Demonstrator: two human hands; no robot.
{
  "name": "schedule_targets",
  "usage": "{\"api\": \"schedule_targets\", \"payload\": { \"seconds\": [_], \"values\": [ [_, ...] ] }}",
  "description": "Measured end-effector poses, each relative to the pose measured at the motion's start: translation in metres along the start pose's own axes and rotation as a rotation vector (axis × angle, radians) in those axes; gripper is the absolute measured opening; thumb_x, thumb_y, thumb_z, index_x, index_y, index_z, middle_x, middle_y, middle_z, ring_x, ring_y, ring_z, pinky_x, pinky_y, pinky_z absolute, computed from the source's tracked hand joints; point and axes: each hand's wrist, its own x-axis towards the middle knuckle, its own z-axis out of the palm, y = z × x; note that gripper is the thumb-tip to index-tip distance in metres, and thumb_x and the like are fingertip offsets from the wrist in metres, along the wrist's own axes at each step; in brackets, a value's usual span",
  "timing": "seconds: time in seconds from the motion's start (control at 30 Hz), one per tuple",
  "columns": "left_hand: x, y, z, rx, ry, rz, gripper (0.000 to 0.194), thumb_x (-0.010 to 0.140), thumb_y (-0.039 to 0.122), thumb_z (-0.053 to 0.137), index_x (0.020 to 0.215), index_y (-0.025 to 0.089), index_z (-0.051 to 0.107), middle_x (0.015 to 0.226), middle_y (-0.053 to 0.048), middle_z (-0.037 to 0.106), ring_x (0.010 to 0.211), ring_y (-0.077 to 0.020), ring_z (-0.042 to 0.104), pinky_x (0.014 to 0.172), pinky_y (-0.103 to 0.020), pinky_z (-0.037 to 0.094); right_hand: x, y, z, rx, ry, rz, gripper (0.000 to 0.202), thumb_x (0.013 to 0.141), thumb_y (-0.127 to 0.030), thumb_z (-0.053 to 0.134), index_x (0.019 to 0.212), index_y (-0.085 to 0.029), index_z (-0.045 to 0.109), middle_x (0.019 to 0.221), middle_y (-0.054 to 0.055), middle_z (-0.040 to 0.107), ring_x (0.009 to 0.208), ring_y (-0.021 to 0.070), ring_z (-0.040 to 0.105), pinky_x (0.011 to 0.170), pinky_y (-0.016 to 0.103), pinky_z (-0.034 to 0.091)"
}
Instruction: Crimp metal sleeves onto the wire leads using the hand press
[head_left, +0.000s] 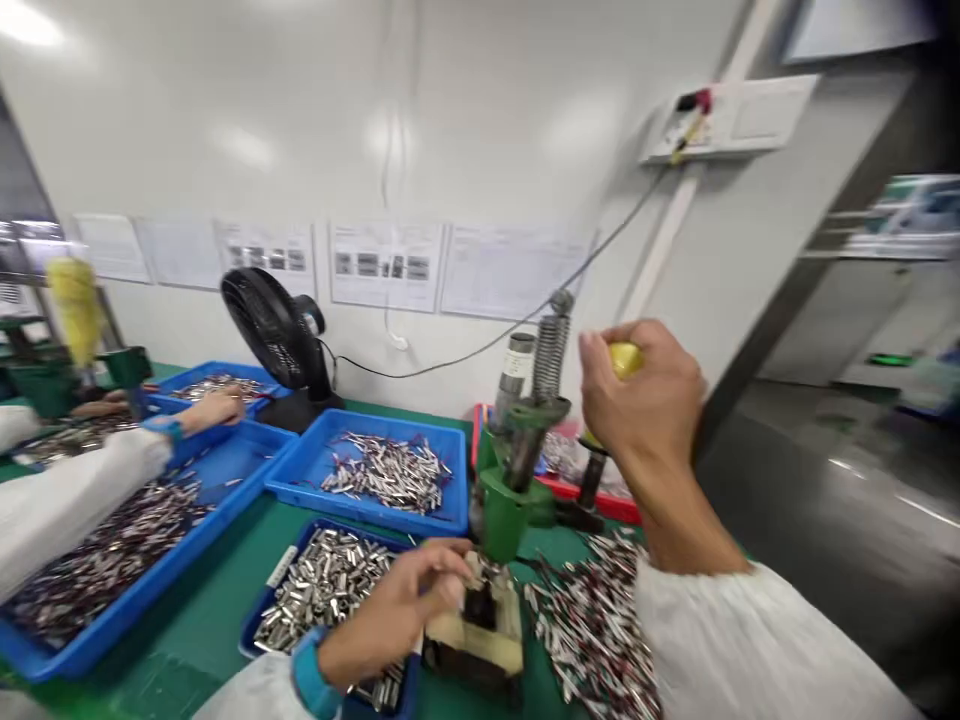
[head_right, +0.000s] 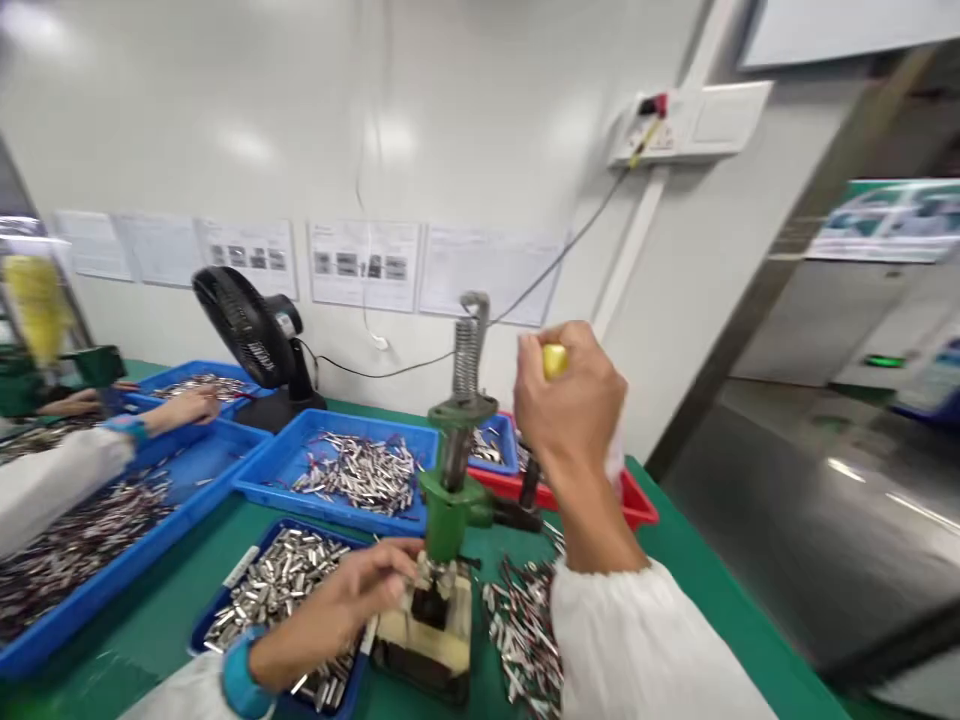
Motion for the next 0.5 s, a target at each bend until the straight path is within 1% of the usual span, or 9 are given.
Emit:
{"api": "schedule_targets", "payload": {
  "seconds": [0.03,0.1,0.13,0.2,0.23,0.3,0.4,0.5],
  "values": [
    [-0.002,0.003,-0.007,-0.1,0.068,-0.081,0.039,0.082,0.058,0.073,0.092,0.02,0.071,0.133,-0.012,0.063,0.131,-0.0302,0.053,0.114,-0.046,0.034,-0.001,0.001,-0.002,-0.032,0.019,0.012,0.02,0.09,-0.036,0.064,0.081,-0.018,0.063,0.069,0.001,0.061,0.063,0.016,0.052,0.066,0.032,0.039],
    [-0.007,0.008,-0.019,-0.332,0.195,-0.192,0.034,0.079,0.049,0.081,0.094,0.021,0.071,0.126,-0.009,0.067,0.122,-0.0241,0.058,0.107,-0.039,0.042,-0.001,-0.001,0.001,-0.046,0.041,0.021,0.019,0.088,-0.036,0.064,0.078,-0.02,0.061,0.066,0.0,0.058,0.06,0.0154,0.049,0.064,0.031,0.035],
    [-0.008,0.009,-0.023,-0.439,0.236,-0.223,0.032,0.077,0.044,0.084,0.095,0.021,0.071,0.121,-0.008,0.069,0.114,-0.021,0.061,0.101,-0.035,0.046,-0.002,-0.003,0.003,-0.037,0.045,0.017,0.019,0.088,-0.037,0.063,0.077,-0.021,0.06,0.066,-0.001,0.058,0.059,0.0156,0.049,0.063,0.031,0.035],
    [-0.01,0.011,-0.028,-0.598,0.262,-0.239,0.031,0.074,0.036,0.087,0.097,0.02,0.072,0.111,-0.007,0.071,0.096,-0.0157,0.065,0.088,-0.029,0.051,-0.002,-0.005,0.006,-0.024,0.053,0.018,0.019,0.086,-0.037,0.064,0.076,-0.022,0.059,0.066,-0.001,0.057,0.06,0.0167,0.05,0.063,0.032,0.035],
    [-0.01,0.01,-0.03,-0.641,0.265,-0.234,0.031,0.075,0.033,0.088,0.098,0.02,0.072,0.107,-0.006,0.071,0.09,-0.014,0.065,0.083,-0.027,0.052,-0.002,-0.006,0.006,-0.018,0.054,0.018,0.019,0.086,-0.038,0.064,0.075,-0.023,0.058,0.065,-0.001,0.057,0.06,0.0173,0.051,0.063,0.032,0.036],
    [-0.01,0.01,-0.031,-0.677,0.273,-0.224,0.03,0.076,0.031,0.087,0.099,0.02,0.073,0.103,-0.005,0.071,0.086,-0.0124,0.065,0.08,-0.025,0.052,-0.002,-0.006,0.005,-0.009,0.053,0.022,0.02,0.086,-0.039,0.064,0.074,-0.024,0.057,0.065,0.0,0.057,0.059,0.018,0.051,0.063,0.033,0.037],
    [-0.01,0.011,-0.031,-0.682,0.283,-0.223,0.028,0.077,0.031,0.086,0.098,0.02,0.072,0.102,-0.004,0.071,0.086,-0.0121,0.065,0.079,-0.025,0.052,-0.002,-0.004,0.003,-0.012,0.055,0.018,0.02,0.086,-0.04,0.063,0.075,-0.024,0.058,0.063,0.0,0.057,0.057,0.0178,0.051,0.062,0.034,0.038],
    [-0.012,0.012,-0.03,-0.679,0.283,-0.229,0.029,0.075,0.031,0.087,0.097,0.02,0.071,0.101,-0.003,0.071,0.087,-0.0127,0.065,0.08,-0.026,0.052,-0.002,-0.003,0.004,-0.015,0.063,0.003,0.022,0.086,-0.042,0.062,0.078,-0.022,0.06,0.062,-0.001,0.057,0.057,0.0168,0.052,0.061,0.032,0.039]
  ]
}}
